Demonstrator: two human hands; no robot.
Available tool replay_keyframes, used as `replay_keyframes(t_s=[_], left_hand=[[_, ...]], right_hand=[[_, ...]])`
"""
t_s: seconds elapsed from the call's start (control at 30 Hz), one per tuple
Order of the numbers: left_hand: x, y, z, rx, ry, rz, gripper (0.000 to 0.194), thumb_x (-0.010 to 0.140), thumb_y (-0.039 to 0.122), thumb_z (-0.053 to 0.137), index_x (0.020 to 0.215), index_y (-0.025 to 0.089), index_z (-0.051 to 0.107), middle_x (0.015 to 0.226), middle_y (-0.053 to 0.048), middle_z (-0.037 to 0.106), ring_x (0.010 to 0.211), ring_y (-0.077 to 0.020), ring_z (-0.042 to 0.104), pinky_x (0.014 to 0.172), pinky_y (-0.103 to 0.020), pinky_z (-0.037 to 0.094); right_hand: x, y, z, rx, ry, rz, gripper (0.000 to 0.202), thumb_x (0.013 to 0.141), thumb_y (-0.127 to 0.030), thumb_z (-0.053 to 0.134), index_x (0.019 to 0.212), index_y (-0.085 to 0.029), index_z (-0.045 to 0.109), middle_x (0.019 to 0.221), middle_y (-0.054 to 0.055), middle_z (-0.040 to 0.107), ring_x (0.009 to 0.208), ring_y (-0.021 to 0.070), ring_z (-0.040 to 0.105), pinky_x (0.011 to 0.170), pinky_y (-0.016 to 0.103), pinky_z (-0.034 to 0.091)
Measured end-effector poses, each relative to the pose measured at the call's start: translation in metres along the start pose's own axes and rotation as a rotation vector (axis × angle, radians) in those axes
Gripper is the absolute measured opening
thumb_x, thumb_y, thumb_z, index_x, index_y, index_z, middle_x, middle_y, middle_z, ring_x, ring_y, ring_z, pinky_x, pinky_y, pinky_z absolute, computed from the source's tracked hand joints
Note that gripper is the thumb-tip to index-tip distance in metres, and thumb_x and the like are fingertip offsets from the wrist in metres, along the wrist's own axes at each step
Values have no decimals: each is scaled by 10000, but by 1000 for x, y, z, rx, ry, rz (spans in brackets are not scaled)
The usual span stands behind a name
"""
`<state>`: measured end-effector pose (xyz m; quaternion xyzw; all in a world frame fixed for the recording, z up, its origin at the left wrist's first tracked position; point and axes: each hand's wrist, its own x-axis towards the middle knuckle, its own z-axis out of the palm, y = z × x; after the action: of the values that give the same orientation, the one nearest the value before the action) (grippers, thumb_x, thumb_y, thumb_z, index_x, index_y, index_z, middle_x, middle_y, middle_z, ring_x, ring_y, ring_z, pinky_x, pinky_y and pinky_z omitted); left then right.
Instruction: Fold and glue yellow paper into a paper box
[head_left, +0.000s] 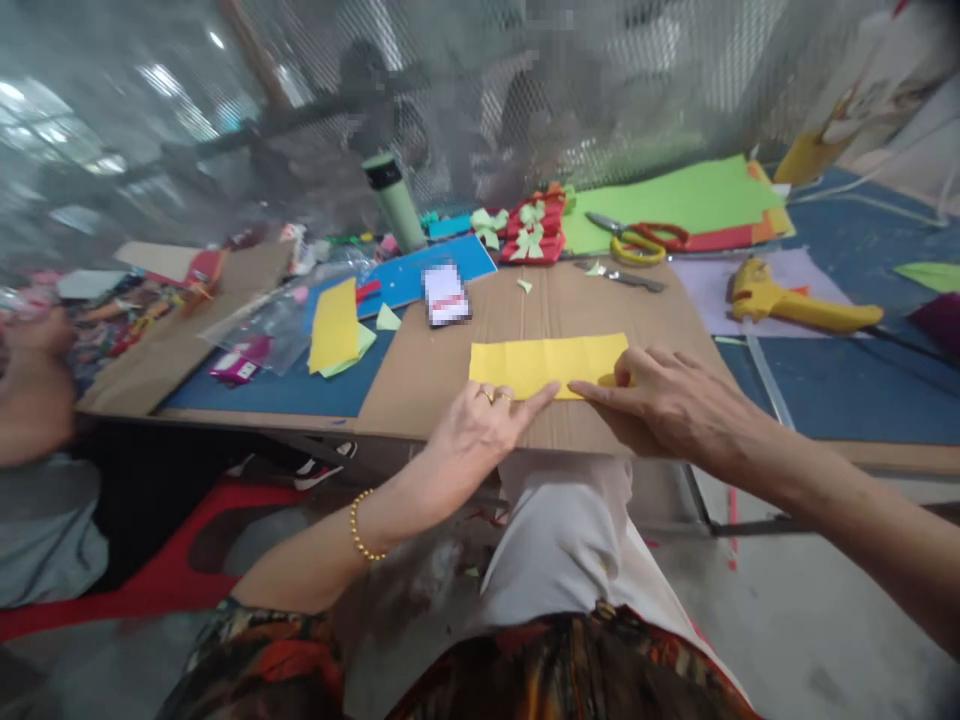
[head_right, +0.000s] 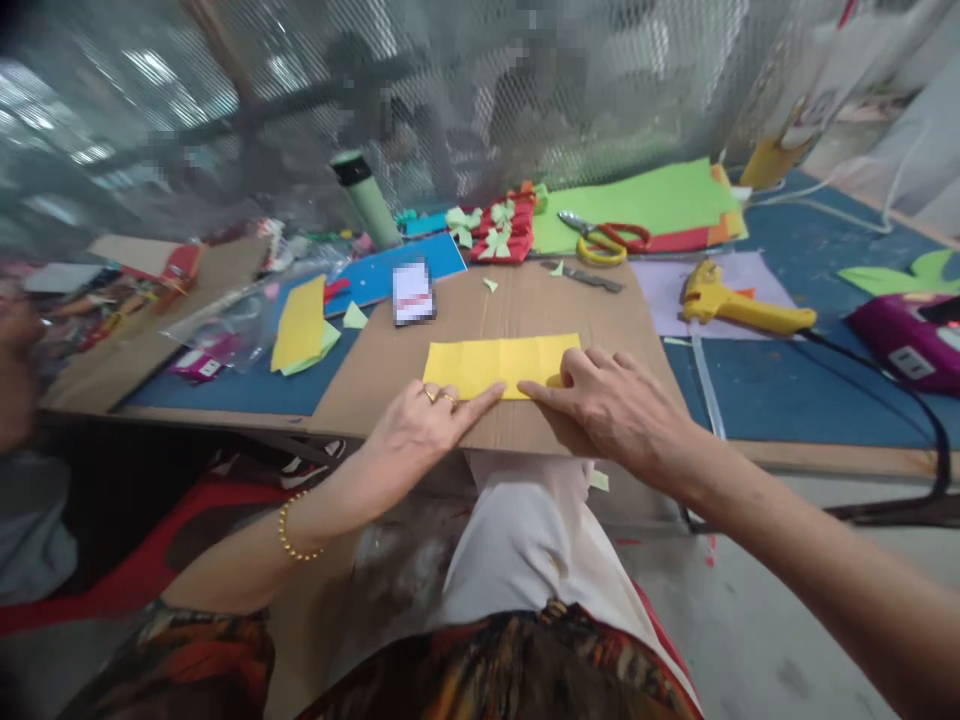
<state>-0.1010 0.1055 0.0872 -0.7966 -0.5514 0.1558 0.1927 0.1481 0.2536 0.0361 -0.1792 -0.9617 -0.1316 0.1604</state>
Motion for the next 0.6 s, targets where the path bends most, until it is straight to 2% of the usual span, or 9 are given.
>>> replay_keyframes(t_s=[0.1, 0.2, 0.43, 0.6], left_hand=[[1, 2, -3, -12, 1, -3, 634, 1061, 13, 495, 1680, 149, 462, 1047, -90, 758, 986, -214, 727, 804, -356, 483], [-1, 1, -3, -24, 12, -19, 638, 1067, 28, 496, 1689, 165, 453, 1108, -99, 756, 1033, -224, 728, 834, -369, 483], [1, 1, -2, -40, -28, -14, 717, 1036, 13, 534, 1713, 217, 411, 1088, -84, 744, 997, -208, 721, 833, -347, 478], [7, -1, -9, -79, -60, -13, 802, 1016, -3, 554, 1739, 292, 369, 1008, -47, 735, 994, -201, 713, 831, -328, 469]], right_hand=[[-1, 0, 6, -10, 64, -23, 558, 1004, -144, 576, 1500, -372, 691, 989, 62, 605, 826, 203, 544, 772, 326, 360], [-2, -2, 5, -62, 69, -27, 564, 1007, -112, 564, 1499, -361, 684, 995, 65, 601, 833, 215, 546, 781, 329, 364], [-10, -15, -23, -292, 33, -39, 520, 1039, -47, 421, 1444, -265, 662, 940, 76, 641, 782, 228, 544, 748, 366, 341], [-24, -18, -30, -280, -15, 26, 498, 1040, -51, 377, 1387, -264, 664, 961, 100, 700, 810, 263, 574, 703, 406, 284]])
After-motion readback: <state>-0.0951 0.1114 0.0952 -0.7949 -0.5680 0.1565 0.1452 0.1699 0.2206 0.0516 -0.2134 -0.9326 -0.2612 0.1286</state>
